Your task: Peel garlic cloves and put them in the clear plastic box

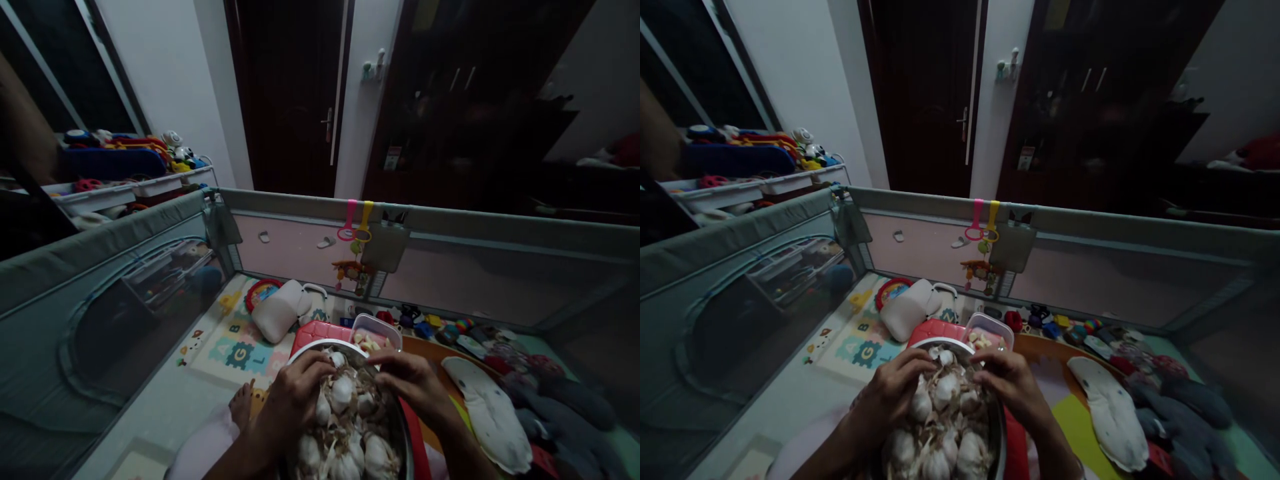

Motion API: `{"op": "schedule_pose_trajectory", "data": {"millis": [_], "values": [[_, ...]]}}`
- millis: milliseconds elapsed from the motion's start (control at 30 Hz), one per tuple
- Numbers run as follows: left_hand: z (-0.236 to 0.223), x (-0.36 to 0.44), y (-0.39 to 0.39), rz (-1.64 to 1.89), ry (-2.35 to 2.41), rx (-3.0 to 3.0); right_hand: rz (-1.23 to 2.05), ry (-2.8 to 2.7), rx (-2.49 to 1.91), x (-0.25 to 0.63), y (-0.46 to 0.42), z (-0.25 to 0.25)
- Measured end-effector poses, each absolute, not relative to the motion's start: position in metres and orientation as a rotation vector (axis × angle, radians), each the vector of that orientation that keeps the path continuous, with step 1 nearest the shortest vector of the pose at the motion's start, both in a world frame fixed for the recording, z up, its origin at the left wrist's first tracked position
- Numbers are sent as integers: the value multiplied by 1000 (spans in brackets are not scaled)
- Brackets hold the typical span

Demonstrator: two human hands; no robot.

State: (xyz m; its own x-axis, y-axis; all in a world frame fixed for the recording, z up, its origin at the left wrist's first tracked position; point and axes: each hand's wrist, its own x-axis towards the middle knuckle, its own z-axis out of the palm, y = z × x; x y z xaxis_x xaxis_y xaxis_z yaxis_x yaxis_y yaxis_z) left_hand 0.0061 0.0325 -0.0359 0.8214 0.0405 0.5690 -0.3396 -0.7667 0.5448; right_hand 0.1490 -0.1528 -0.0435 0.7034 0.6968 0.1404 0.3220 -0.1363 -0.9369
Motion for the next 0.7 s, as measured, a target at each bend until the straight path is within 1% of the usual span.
{"op": "schedule_pose_trajectory", "data": {"millis": [100, 200, 333, 500, 600, 700], "values": [[-35, 6, 33, 771, -213, 2349, 478, -1151, -1812, 135, -149, -40], [-34, 6, 33, 811, -214, 2386, 449, -1243, -1980, 122, -138, -41], [-35, 5, 34, 767, -221, 2436, 485, -1284, -2042, 117, -133, -42], [-41, 4, 34, 594, -192, 2550, 535, -1325, -1901, 118, -138, -38], [-43, 3, 34, 473, -153, 2630, 535, -1222, -1905, 115, -136, -38], [-43, 3, 34, 433, -138, 2647, 543, -1089, -1887, 115, -132, -40]]}}
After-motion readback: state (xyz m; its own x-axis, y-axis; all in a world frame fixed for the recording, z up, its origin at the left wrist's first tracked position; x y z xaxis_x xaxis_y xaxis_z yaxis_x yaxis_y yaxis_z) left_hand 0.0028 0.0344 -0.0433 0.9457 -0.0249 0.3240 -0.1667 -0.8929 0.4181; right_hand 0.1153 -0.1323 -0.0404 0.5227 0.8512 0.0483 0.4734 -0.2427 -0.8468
